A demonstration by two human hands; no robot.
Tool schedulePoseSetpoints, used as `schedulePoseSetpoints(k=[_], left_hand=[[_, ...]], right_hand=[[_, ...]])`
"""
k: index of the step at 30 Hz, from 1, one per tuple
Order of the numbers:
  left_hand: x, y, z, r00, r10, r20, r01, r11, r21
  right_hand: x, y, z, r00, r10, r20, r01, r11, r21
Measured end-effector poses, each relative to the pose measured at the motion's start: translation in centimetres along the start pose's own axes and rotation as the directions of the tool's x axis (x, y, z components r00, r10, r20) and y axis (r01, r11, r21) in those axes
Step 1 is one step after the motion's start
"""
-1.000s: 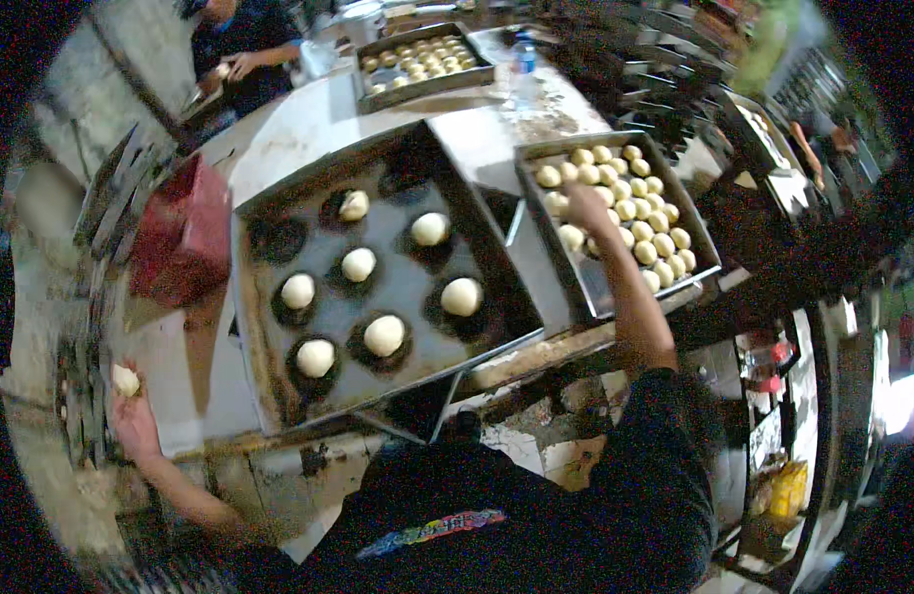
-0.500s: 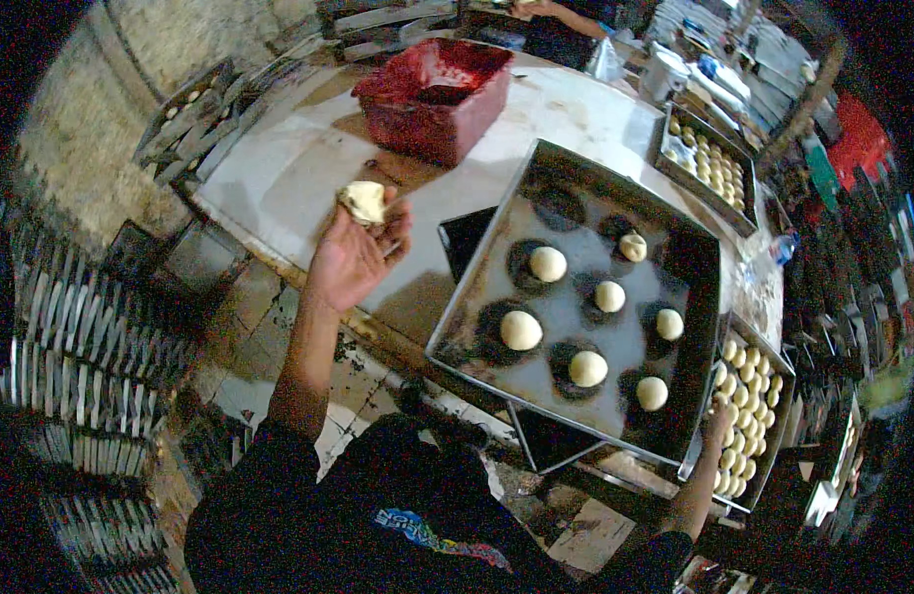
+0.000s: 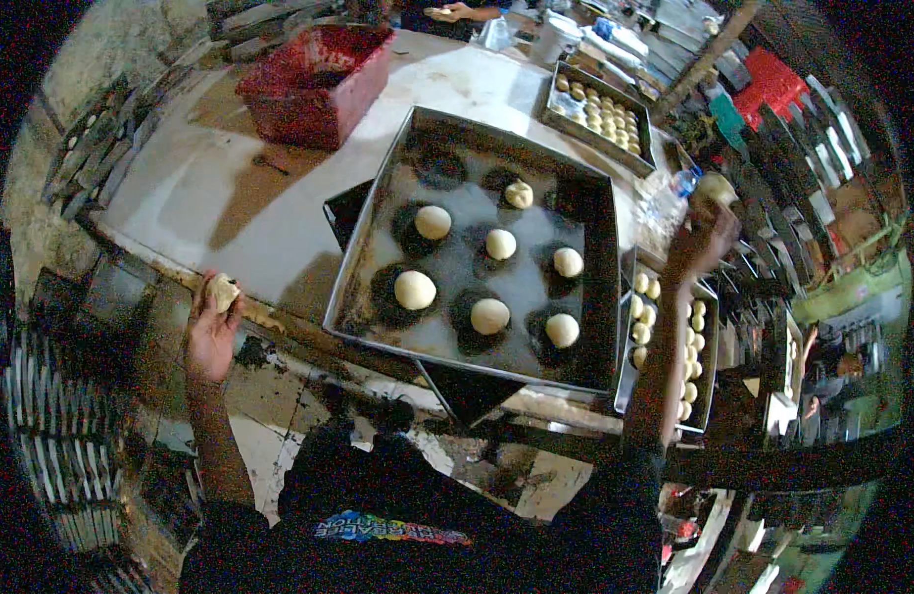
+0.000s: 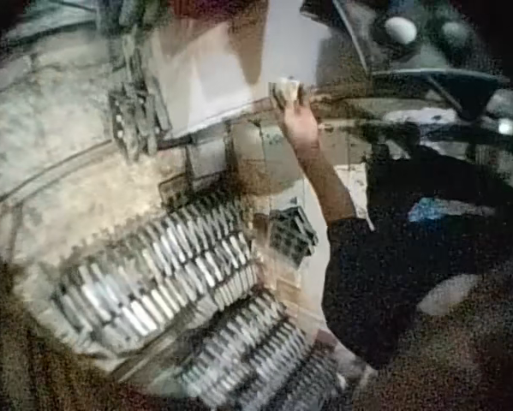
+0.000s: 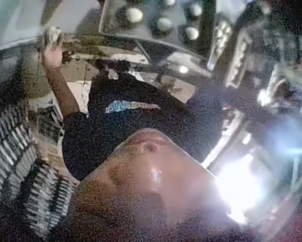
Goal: The person fills dough balls with red jam using a spoon, pinches the dough closed around the filling by hand, and places the filled dough onto baking trays.
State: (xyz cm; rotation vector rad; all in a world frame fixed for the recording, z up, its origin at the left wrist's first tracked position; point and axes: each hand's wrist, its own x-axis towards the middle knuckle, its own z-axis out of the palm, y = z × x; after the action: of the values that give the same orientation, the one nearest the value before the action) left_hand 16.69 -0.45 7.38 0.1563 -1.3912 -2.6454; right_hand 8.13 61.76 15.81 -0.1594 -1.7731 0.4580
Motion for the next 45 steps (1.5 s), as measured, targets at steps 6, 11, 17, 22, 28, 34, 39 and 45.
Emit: schedulePoseSetpoints(k=[6,11,17,22,28,34,39,45], left_hand=[[-0.3,-4.0,-1.8,0.943,-0.154,0.294,0.201,0.970,-0.137],[-2.4,-2.6,-0.3,0.911,-0.152,0.383,0.259,0.934,-0.244],[-4.8,4.2,-6.9,0.911,-0.259,0.320,0.315,0.939,-0.137],[-7.2,9.9,-16.3,0.947,-0.036,0.319,-0.015,0.988,0.155],[-6.9,9.9,-24.0,0.963,0.250,-0.104,-0.170,0.858,0.484],[-2.8,8.0,-30.1,0.929,0.232,-0.287,-0.133,0.936,0.326],[1.6,8.8,-29.6,0.883,-0.018,-0.469,0.038,0.999,0.034],[6.9,8.7,-29.0,0.883,-0.088,-0.462,-0.060,0.953,-0.296]], right_hand=[[-5.3,-17.3,2.9,0.407,-0.176,0.896,-0.076,0.971,0.225],[-10.1,-38.2,1.3,0.186,-0.632,0.752,-0.217,0.720,0.659],[-18.8,-49.9,4.9,-0.043,-0.786,0.617,-0.261,0.605,0.752],[-24.8,-60.1,6.6,-0.217,-0.590,0.777,-0.370,0.787,0.494],[-34.2,-65.9,9.5,0.076,-0.653,0.753,-0.313,0.701,0.640],[-37.4,-65.0,12.2,-0.110,-0.444,0.889,-0.544,0.776,0.320],[-38.5,-61.5,15.8,-0.080,-0.362,0.929,-0.810,0.567,0.151],[-42.0,-59.9,20.0,-0.256,-0.273,0.927,-0.844,0.530,-0.077]])
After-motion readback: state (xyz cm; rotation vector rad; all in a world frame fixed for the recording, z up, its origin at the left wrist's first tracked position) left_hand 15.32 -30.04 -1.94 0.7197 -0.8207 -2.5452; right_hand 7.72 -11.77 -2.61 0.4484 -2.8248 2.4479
